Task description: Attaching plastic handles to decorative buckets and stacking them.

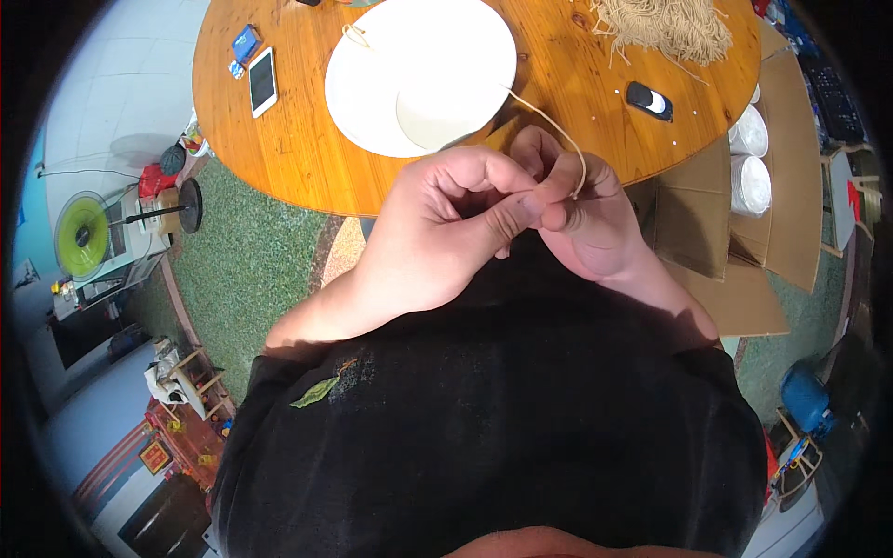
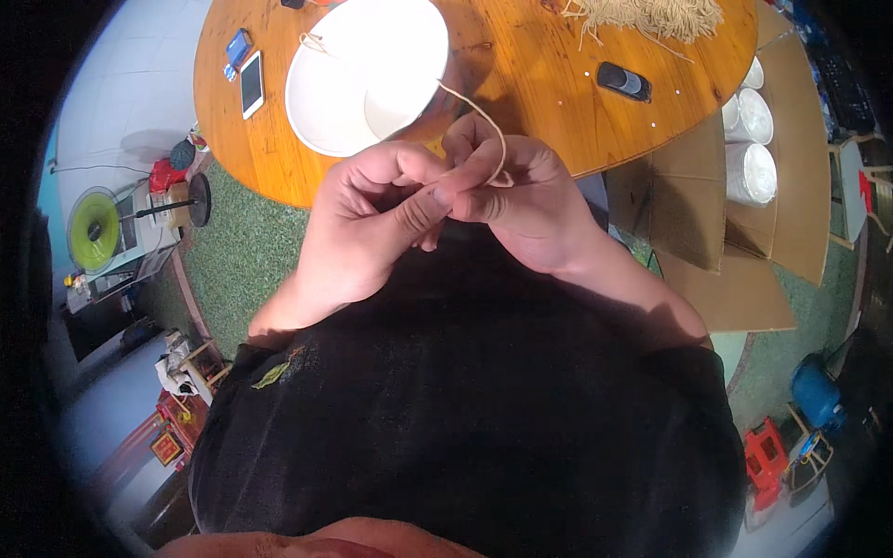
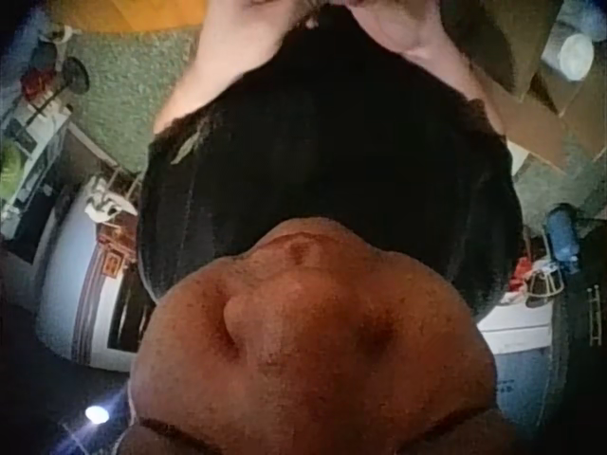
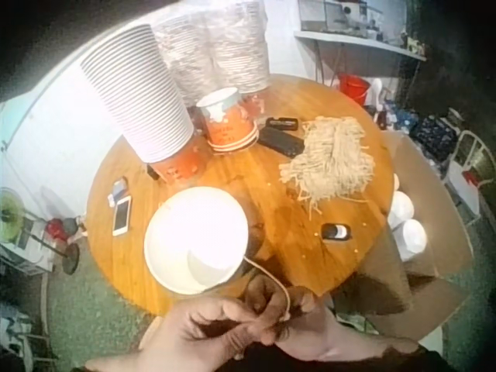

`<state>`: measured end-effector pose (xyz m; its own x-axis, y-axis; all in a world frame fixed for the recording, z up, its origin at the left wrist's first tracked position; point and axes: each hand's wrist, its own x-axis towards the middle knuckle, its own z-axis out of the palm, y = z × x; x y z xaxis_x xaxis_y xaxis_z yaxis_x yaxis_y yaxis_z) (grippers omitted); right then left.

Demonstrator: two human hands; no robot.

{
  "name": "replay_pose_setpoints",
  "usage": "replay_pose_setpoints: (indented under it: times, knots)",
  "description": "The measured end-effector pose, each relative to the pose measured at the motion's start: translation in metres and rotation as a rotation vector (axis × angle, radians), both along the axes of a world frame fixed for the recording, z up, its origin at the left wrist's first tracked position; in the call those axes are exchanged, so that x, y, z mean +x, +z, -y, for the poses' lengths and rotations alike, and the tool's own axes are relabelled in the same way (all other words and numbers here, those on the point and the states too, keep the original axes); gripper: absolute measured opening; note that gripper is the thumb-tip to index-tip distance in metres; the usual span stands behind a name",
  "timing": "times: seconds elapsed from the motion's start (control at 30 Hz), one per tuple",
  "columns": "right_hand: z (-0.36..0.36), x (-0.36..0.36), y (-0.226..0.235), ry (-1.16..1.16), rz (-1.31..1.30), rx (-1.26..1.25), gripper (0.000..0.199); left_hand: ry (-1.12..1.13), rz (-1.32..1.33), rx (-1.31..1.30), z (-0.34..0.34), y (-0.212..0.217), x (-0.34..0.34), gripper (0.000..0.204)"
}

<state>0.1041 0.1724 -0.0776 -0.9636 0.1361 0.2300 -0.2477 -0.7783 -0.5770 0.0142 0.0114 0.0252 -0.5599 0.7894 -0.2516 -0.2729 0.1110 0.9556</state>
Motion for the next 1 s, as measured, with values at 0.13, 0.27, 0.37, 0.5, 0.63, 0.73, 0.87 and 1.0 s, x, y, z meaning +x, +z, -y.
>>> replay_pose_setpoints:
  times: [0.13, 0.27, 0.37, 0.5, 0.63, 0.73, 0.87, 1.0]
  knots:
    - [-0.002, 0.001, 0.016, 0.011, 0.054, 0.022, 0.030, 0.025, -0.043, 0.071, 0.002, -0.009, 0.002, 0.004]
    - [-0.015, 0.012, 0.021, -0.367, 0.465, 0.360, 0.039, 0.132, -0.213, 0.107, 0.006, -0.013, 0.000, 0.005]
    - [-0.015, 0.019, 0.028, -0.774, 0.222, 0.912, 0.045, 0.075, -0.443, -0.007, 0.013, -0.012, -0.008, 0.002]
    - [-0.016, 0.012, 0.050, -0.495, -0.021, 1.226, 0.042, 0.042, -0.452, 0.019, 0.013, -0.015, -0.008, 0.002]
    - [-0.016, -0.001, 0.035, -0.570, -0.053, 1.252, 0.031, 0.029, -0.571, -0.012, 0.011, -0.012, -0.011, 0.003]
    - [-0.016, -0.004, 0.031, -0.667, -0.176, 1.255, 0.033, 0.016, -0.604, -0.038, 0.017, -0.008, -0.011, 0.003]
    - [-0.008, 0.000, 0.023, -0.387, -0.117, 0.946, 0.050, -0.064, -0.664, -0.103, 0.025, 0.004, -0.013, 0.004]
    - [-0.006, 0.001, 0.032, -0.096, 0.024, 0.589, 0.038, -0.004, -0.760, -0.061, 0.026, 0.011, -0.012, 0.003]
